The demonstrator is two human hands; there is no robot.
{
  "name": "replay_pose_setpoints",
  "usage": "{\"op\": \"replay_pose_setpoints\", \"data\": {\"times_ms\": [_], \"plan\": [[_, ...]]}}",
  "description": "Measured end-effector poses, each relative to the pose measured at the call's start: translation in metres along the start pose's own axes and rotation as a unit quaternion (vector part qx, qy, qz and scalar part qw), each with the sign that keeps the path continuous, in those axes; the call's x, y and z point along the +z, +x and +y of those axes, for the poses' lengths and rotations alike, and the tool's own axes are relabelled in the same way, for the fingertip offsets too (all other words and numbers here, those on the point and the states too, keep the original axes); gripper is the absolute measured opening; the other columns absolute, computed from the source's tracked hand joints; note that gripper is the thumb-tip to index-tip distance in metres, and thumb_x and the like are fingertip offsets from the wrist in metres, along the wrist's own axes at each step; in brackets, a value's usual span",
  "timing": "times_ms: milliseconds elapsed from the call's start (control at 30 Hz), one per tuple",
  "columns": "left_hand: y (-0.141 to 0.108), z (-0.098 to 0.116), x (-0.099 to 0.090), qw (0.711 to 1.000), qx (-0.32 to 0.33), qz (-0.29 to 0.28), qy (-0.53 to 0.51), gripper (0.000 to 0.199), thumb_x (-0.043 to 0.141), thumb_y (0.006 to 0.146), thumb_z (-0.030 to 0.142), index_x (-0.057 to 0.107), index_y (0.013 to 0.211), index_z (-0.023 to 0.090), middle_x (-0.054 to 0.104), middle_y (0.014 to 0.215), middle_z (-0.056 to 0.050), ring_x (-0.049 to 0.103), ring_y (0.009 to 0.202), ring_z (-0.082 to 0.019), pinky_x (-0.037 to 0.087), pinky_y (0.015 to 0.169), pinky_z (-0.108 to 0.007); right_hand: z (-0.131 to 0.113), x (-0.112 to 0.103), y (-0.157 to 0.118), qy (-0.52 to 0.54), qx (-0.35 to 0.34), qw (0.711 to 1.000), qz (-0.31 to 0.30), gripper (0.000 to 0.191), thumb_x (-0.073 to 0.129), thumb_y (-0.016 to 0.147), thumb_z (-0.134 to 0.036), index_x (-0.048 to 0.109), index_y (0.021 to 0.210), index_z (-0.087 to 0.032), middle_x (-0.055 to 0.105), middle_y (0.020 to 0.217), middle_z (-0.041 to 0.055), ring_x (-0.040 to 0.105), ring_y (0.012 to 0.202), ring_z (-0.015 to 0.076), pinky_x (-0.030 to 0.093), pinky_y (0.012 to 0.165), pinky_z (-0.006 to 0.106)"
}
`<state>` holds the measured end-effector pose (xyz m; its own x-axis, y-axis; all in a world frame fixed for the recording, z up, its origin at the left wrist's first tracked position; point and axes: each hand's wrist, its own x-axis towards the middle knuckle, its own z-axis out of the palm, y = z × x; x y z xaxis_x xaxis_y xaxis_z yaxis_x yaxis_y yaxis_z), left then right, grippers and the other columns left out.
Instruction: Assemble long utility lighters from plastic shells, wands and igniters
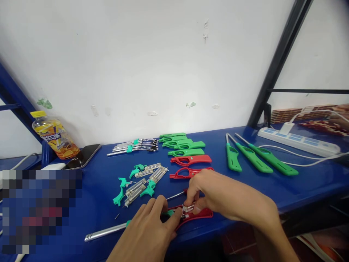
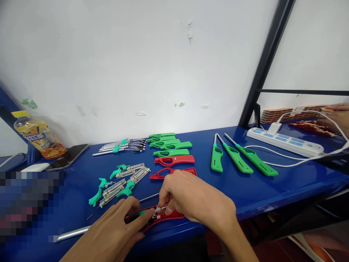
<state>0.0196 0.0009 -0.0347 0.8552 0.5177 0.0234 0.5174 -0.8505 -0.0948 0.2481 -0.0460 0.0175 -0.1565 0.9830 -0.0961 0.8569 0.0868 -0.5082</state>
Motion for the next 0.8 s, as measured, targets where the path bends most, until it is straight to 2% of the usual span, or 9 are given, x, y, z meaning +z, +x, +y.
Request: {"op": "replay_pose_setpoints", "data": {"times_ms": [67, 167, 267, 400, 500, 600, 700, 800], "plan": [[-0.001, -0.001, 0.001, 1.0, 0.007, 0.018, 0.011, 0.061, 0.057, 0.089, 0.0, 0.069, 0.138, 0.034, 0.069, 0.109, -0.009, 0.069, 0.09, -0.028, 0.057, 0.076, -0.035, 0.0, 0.0, 0.0, -0.003, 0.004, 1.0, -0.001, 0.025, 0.074, 0.086, -0.004, 0.086, 0.099, -0.022, 0.083, 0.104, 0.0046, 0.075, 0.096, 0.0242, 0.051, 0.075, 0.026], [-0.003, -0.005, 0.001, 0.999, 0.029, 0.026, -0.031, 0.058, 0.054, 0.092, 0.003, 0.068, 0.139, 0.034, 0.069, 0.107, -0.008, 0.068, 0.087, -0.024, 0.056, 0.079, -0.031, 0.0, 0.0, 0.001, 0.0, 0.004, 1.0, -0.004, 0.025, 0.075, 0.085, -0.003, 0.086, 0.097, -0.022, 0.084, 0.102, 0.0043, 0.075, 0.095, 0.0242, 0.051, 0.074, 0.027], [-0.003, -0.005, 0.001, 0.999, 0.032, 0.013, -0.035, 0.056, 0.052, 0.095, 0.004, 0.065, 0.142, 0.031, 0.07, 0.109, -0.009, 0.069, 0.091, -0.026, 0.058, 0.086, -0.035, 0.0, 0.001, 0.002, -0.003, -0.002, 1.0, -0.007, 0.026, 0.074, 0.085, -0.002, 0.086, 0.096, -0.023, 0.083, 0.1, 0.003, 0.075, 0.094, 0.023, 0.051, 0.077, 0.028], [-0.001, 0.002, 0.002, 1.0, 0.012, -0.006, -0.002, 0.054, 0.052, 0.095, 0.002, 0.067, 0.14, 0.028, 0.072, 0.113, -0.014, 0.072, 0.097, -0.033, 0.062, 0.083, -0.044, 0.001, 0.003, 0.005, -0.011, -0.006, 1.0, -0.012, 0.025, 0.076, 0.085, -0.003, 0.085, 0.097, -0.023, 0.083, 0.101, 0.0024, 0.074, 0.097, 0.0227, 0.05, 0.08, 0.028], [-0.001, 0.006, 0.002, 1.0, -0.009, 0.009, -0.005, 0.053, 0.053, 0.095, 0.001, 0.07, 0.136, 0.029, 0.072, 0.109, -0.011, 0.072, 0.092, -0.03, 0.061, 0.082, -0.041, 0.003, 0.004, 0.005, -0.018, -0.022, 0.999, -0.016, 0.023, 0.078, 0.086, -0.005, 0.085, 0.096, -0.024, 0.082, 0.098, 0.0011, 0.073, 0.095, 0.0218, 0.049, 0.078, 0.027], [-0.001, 0.004, -0.001, 1.0, -0.009, 0.008, -0.023, 0.05, 0.058, 0.096, 0.004, 0.069, 0.137, 0.03, 0.072, 0.114, -0.011, 0.071, 0.093, -0.029, 0.06, 0.082, -0.038, 0.006, 0.003, 0.002, -0.014, -0.032, 0.999, -0.017, 0.016, 0.083, 0.088, -0.015, 0.084, 0.099, -0.026, 0.081, 0.1, 0.0005, 0.073, 0.094, 0.0218, 0.048, 0.077, 0.026], [-0.001, 0.001, -0.007, 0.999, -0.009, -0.013, -0.043, 0.047, 0.062, 0.095, 0.006, 0.07, 0.134, 0.031, 0.072, 0.119, -0.01, 0.072, 0.099, -0.031, 0.061, 0.084, -0.041, 0.007, -0.002, -0.002, -0.01, -0.04, 0.999, 0.008, 0.009, 0.079, 0.096, -0.028, 0.082, 0.104, -0.027, 0.081, 0.106, 0.0008, 0.073, 0.099, 0.0231, 0.047, 0.08, 0.028], [-0.002, 0.0, -0.015, 0.998, -0.007, -0.022, -0.052, 0.044, 0.063, 0.094, 0.005, 0.072, 0.13, 0.031, 0.074, 0.118, -0.008, 0.073, 0.101, -0.032, 0.062, 0.087, -0.046, 0.009, -0.01, -0.003, -0.028, -0.047, 0.996, 0.064, 0.018, 0.064, 0.107, -0.034, 0.081, 0.109, -0.029, 0.082, 0.111, -0.0004, 0.073, 0.104, 0.0231, 0.047, 0.086, 0.029]]}}
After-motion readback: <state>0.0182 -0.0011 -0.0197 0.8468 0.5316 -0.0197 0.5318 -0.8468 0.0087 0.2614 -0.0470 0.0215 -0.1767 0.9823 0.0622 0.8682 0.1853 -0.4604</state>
